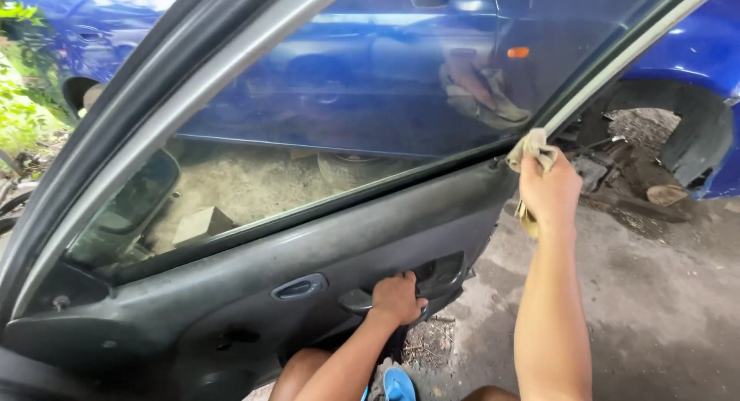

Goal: Cleaning the interior door panel and window trim of a vehicle using a cloth and a rag.

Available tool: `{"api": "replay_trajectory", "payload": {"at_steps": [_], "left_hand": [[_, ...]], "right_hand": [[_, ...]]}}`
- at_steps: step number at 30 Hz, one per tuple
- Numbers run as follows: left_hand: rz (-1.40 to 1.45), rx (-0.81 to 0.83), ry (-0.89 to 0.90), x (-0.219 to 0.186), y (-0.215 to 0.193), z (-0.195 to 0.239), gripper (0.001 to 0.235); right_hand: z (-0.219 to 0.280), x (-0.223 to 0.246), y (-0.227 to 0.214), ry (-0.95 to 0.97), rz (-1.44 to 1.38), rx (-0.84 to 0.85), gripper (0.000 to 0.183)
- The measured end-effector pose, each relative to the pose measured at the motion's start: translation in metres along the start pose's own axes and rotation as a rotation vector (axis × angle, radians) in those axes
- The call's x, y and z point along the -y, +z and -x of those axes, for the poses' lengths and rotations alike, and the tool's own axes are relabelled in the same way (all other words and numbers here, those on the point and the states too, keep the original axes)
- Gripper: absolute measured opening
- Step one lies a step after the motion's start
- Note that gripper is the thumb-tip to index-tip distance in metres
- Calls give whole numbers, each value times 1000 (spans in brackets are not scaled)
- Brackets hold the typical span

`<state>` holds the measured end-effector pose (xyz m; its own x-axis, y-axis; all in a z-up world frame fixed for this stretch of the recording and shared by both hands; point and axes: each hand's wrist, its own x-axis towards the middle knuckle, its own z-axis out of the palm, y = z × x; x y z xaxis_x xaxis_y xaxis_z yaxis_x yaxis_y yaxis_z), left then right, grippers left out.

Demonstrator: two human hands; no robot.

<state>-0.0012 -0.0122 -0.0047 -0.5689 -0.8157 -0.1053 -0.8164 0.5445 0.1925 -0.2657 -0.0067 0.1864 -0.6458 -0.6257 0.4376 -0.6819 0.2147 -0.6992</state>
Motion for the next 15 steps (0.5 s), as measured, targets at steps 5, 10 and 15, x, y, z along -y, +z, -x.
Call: {"api": "replay_trajectory", "payload": {"at_steps": [5,10,15], "left_hand": [[-31,52,-27,-2,-8,1,67],[-46,41,-48,-1,7,-4,69],[-74,45,-42,-3,-1,4,71]], "right_hand": [[-3,11,24,-16,107,-76,31],[0,11,14,50,73,80,40],[20,19,-2,51,23,114,39]]}}
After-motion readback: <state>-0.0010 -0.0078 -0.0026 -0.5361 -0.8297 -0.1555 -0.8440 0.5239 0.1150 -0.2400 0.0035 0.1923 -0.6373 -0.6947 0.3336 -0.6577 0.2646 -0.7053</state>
